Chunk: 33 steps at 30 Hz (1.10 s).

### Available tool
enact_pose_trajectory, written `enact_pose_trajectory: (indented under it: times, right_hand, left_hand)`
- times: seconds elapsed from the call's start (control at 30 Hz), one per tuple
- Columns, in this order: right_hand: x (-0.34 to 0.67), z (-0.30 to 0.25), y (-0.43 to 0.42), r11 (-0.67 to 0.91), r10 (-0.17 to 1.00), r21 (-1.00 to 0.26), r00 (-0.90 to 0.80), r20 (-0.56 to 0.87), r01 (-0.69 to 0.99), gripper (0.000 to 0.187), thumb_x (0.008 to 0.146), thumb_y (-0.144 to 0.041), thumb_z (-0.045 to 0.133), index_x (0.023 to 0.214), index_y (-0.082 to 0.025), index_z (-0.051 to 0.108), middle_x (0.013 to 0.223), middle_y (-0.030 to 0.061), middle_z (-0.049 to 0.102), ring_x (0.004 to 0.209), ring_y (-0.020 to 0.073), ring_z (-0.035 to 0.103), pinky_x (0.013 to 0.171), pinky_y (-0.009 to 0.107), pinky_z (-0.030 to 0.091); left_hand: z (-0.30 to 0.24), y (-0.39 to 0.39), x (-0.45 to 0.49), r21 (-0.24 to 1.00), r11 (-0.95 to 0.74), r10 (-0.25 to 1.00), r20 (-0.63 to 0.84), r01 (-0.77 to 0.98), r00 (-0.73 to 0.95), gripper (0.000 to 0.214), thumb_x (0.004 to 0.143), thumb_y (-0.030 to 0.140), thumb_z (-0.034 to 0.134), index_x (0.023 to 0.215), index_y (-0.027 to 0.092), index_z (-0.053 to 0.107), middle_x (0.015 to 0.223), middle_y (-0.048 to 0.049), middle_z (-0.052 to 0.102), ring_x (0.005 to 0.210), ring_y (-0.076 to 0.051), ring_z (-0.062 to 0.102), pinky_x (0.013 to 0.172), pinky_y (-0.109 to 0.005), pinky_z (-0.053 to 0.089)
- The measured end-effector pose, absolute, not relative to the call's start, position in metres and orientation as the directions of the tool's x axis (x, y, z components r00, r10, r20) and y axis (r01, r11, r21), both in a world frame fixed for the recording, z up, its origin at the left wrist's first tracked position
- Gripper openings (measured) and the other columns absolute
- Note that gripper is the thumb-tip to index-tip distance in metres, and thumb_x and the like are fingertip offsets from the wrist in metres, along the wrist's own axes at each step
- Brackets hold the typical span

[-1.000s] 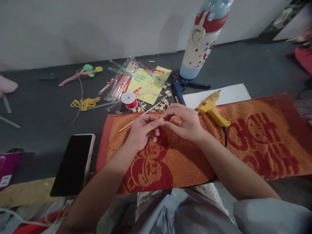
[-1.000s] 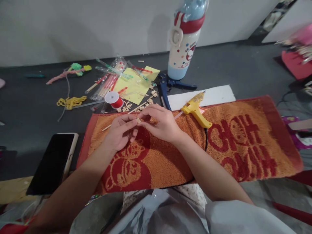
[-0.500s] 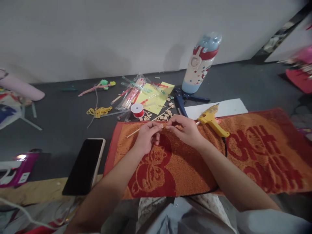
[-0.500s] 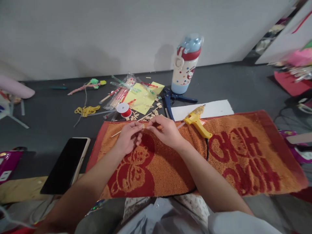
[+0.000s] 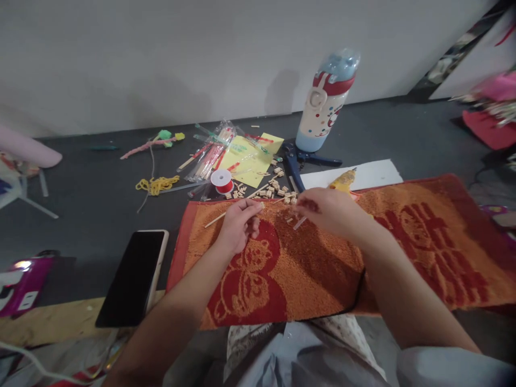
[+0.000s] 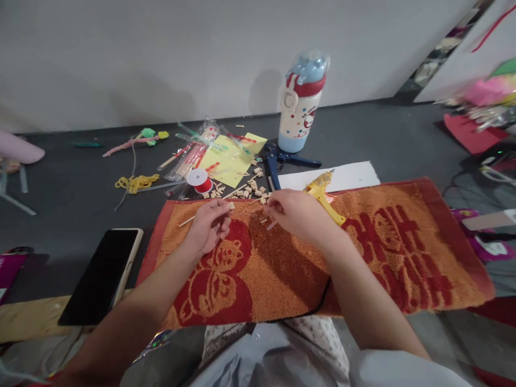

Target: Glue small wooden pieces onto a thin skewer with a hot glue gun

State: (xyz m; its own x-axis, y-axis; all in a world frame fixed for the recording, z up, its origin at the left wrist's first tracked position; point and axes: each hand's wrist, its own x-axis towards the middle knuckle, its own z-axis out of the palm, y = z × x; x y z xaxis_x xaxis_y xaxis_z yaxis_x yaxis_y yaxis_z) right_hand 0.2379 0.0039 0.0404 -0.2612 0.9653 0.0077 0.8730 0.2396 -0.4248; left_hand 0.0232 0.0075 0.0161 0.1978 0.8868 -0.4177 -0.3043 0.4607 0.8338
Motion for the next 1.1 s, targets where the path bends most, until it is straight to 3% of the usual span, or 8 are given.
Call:
enact_pose_trajectory:
  times: [0.23,0.47,0.6,0.73,0.8,0.93,1.0,1.1]
  right_hand:
    - [0.312,0.037,-0.016,-0.100,0.995,-0.033,0.101,0.001,0.994,0.039,0.090,-0.045,0.053,0.112,-0.014,0.059,0.093,0.0191,0.069,0.084,0.0312,0.064,0.066,0.036,0.040]
    - [0.303,0.023,-0.019,-0.172,0.981,-0.042,0.167,-0.098,0.984,0.059,0.087,-0.063,0.049,0.118,-0.013,0.055,0.101,0.0193,0.069,0.090,0.0339,0.065,0.070,0.038,0.045]
    - [0.293,0.017,-0.014,-0.235,0.971,-0.065,0.230,-0.068,0.970,0.047,0.093,-0.048,0.043,0.114,-0.008,0.056,0.102,0.0239,0.068,0.093,0.0349,0.065,0.075,0.041,0.046]
    - [0.302,0.016,-0.015,-0.313,0.950,-0.214,0.310,-0.047,0.926,0.047,0.093,-0.046,0.042,0.118,-0.008,0.056,0.110,0.0239,0.067,0.099,0.0356,0.064,0.079,0.042,0.046]
    - [0.309,0.016,-0.017,-0.362,0.925,-0.389,0.379,-0.035,0.847,0.045,0.091,-0.047,0.044,0.118,-0.014,0.056,0.107,0.0182,0.068,0.096,0.0330,0.064,0.078,0.041,0.046]
    - [0.314,0.018,-0.023,-0.225,0.917,-0.930,0.387,-0.101,0.292,0.032,0.087,-0.052,0.052,0.095,-0.022,0.057,0.081,0.0051,0.063,0.070,0.0198,0.060,0.066,0.034,0.047]
    - [0.310,0.022,-0.027,-0.135,0.937,-0.989,0.330,-0.109,0.055,0.033,0.087,-0.054,0.051,0.088,-0.022,0.056,0.075,0.0021,0.059,0.061,0.0152,0.056,0.060,0.031,0.046]
    - [0.297,0.030,-0.031,-0.068,0.958,-0.995,0.273,-0.087,-0.078,0.028,0.082,-0.048,0.061,0.088,-0.021,0.058,0.074,-0.0008,0.054,0.055,0.0098,0.050,0.053,0.026,0.042]
  left_hand:
    - [0.016,0.009,0.026,0.844,0.444,0.895,-0.401,-0.300,0.196,0.029,0.060,0.029,0.076,0.072,0.016,0.055,0.063,0.0049,0.058,0.038,-0.003,0.043,0.028,-0.015,0.031]
    - [0.023,0.008,0.027,0.854,0.435,0.899,-0.396,-0.287,0.184,0.031,0.058,0.029,0.077,0.073,0.016,0.053,0.064,0.0055,0.057,0.038,-0.003,0.042,0.028,-0.015,0.033]
    - [0.025,0.008,0.027,0.857,0.430,0.901,-0.391,-0.283,0.187,0.031,0.058,0.029,0.077,0.073,0.016,0.053,0.064,0.0057,0.057,0.038,-0.003,0.043,0.029,-0.015,0.033]
    - [0.023,0.008,0.026,0.853,0.432,0.901,-0.390,-0.293,0.191,0.031,0.059,0.029,0.077,0.073,0.016,0.053,0.064,0.0054,0.057,0.038,-0.003,0.043,0.029,-0.015,0.032]
    - [0.021,0.008,0.026,0.850,0.435,0.899,-0.392,-0.298,0.192,0.031,0.059,0.029,0.077,0.075,0.016,0.054,0.065,0.0053,0.057,0.038,-0.003,0.043,0.029,-0.015,0.031]
    - [0.020,0.008,0.025,0.850,0.431,0.902,-0.392,-0.303,0.183,0.032,0.058,0.030,0.078,0.075,0.016,0.055,0.065,0.0050,0.057,0.038,-0.003,0.043,0.029,-0.015,0.030]
    - [0.020,0.008,0.025,0.850,0.431,0.902,-0.393,-0.304,0.181,0.033,0.058,0.030,0.078,0.075,0.015,0.055,0.066,0.0049,0.057,0.038,-0.002,0.043,0.030,-0.014,0.030]
    - [0.021,0.008,0.025,0.841,0.441,0.897,-0.402,-0.314,0.183,0.034,0.057,0.030,0.079,0.075,0.015,0.055,0.065,0.0050,0.057,0.038,-0.003,0.042,0.030,-0.015,0.030]
